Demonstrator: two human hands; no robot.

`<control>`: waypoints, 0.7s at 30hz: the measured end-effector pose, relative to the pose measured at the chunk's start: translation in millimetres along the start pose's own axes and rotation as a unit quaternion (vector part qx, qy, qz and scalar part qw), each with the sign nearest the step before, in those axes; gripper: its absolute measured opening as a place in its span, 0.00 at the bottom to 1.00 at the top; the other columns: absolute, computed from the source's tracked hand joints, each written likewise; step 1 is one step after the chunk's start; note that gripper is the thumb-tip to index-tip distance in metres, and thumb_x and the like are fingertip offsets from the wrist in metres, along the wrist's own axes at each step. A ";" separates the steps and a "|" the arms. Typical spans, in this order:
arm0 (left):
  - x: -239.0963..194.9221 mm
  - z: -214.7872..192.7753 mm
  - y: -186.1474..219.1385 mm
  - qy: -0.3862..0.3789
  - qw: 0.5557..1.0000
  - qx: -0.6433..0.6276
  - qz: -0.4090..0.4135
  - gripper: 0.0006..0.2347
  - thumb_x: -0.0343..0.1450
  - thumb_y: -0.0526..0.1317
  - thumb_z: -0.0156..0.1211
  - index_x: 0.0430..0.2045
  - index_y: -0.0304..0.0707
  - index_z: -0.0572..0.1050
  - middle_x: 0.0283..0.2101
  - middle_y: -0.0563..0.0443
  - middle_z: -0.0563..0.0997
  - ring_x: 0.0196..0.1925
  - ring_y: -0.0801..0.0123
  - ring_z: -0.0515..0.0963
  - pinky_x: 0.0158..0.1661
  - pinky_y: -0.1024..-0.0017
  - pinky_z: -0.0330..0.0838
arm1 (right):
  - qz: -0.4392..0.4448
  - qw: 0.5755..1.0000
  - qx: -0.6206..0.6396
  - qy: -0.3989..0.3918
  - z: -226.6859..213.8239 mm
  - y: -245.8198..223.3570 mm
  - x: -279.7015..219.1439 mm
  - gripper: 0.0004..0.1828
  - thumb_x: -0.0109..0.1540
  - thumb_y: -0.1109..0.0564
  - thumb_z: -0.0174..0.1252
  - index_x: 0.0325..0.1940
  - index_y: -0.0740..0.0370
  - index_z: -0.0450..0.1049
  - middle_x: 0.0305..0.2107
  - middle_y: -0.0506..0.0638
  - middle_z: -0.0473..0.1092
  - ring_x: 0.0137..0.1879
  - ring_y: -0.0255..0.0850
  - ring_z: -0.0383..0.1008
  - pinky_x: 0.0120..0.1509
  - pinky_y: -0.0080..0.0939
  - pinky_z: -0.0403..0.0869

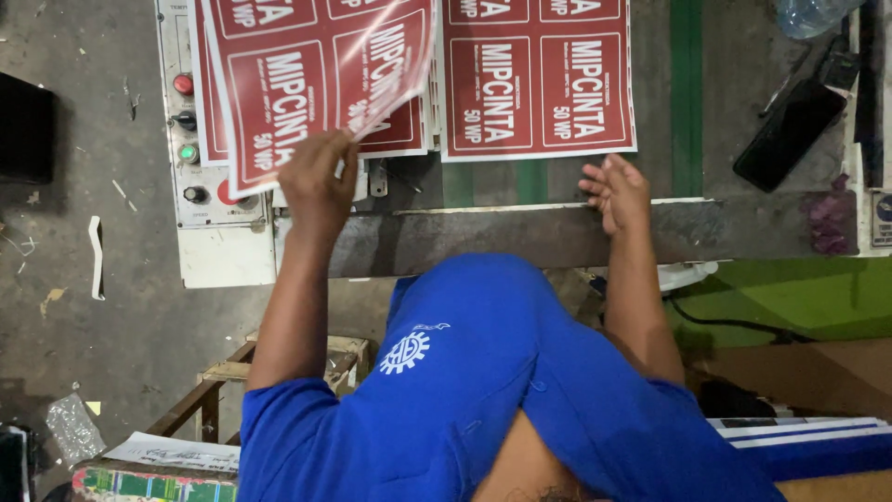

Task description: Manually inspecting, flipping, and stacking sheets of printed product labels at a workbench.

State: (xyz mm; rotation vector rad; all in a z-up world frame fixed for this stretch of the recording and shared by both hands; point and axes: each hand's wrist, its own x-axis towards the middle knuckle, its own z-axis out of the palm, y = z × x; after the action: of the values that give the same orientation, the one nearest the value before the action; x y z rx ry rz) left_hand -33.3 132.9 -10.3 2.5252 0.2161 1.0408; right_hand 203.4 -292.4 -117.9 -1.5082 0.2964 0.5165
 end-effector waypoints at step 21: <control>-14.8 59.1 44.5 -0.154 0.986 -0.048 0.036 0.07 0.77 0.40 0.63 0.43 0.37 0.81 0.52 0.46 0.83 0.57 0.60 0.81 0.61 0.58 0.72 | -0.051 0.979 0.061 -0.189 61.6 7.3 -63.9 0.16 0.70 0.58 0.55 0.62 0.62 0.70 0.42 0.52 0.79 0.41 0.39 0.82 0.33 0.33 0.72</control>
State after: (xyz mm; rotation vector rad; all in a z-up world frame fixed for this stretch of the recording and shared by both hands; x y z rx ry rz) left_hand -2.6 70.3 -39.2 2.5767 -0.0126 0.6551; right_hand 137.1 -240.4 -89.3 -1.2678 -0.0454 0.6762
